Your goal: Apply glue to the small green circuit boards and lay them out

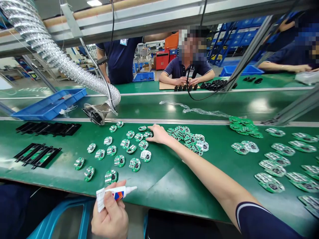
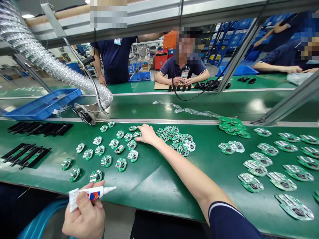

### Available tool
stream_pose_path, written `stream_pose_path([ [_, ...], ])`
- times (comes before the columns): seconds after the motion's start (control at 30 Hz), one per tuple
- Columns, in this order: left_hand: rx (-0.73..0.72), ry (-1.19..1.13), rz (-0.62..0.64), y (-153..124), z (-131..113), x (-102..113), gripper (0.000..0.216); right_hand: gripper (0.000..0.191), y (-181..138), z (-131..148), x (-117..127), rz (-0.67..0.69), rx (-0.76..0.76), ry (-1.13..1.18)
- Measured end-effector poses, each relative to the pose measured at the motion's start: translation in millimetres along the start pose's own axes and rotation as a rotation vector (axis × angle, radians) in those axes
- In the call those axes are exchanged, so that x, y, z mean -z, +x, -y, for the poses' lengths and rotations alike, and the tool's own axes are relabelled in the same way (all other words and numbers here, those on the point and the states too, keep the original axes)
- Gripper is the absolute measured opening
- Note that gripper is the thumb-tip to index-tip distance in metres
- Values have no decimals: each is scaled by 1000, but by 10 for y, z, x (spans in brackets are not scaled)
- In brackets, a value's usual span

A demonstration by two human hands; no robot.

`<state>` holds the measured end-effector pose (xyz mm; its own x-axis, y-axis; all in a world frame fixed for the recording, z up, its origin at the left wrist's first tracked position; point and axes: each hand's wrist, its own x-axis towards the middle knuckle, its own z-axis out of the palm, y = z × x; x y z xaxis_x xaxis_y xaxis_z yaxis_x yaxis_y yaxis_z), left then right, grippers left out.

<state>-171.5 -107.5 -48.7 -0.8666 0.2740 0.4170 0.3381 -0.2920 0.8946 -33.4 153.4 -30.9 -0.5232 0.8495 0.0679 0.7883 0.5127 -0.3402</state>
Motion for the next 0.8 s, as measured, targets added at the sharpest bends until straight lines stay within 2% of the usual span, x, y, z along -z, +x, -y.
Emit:
stream_pose_path([
  [0.17, 20, -41, -9, -48, -65, -47, 34, 76, -132, -188, 138, -49, -6, 0],
  [0.33, 51, -51, -6, -117, -206, -86, 39, 56, -301, -640, 329, -98, -108, -73],
  [0.47, 72, -45, -11, -211, -256, -97, 46, 39, -449, -898, 316, -55, -153, -93],
  [0.63, 95, -95, 7, -344, -185, -86, 39, 24, -632, -931, 203, -112, -94, -45],
  [0.8, 155, -155, 45, -456, -224, -112, 45, 21, -733, -912, 167, -232, -14, 63],
])
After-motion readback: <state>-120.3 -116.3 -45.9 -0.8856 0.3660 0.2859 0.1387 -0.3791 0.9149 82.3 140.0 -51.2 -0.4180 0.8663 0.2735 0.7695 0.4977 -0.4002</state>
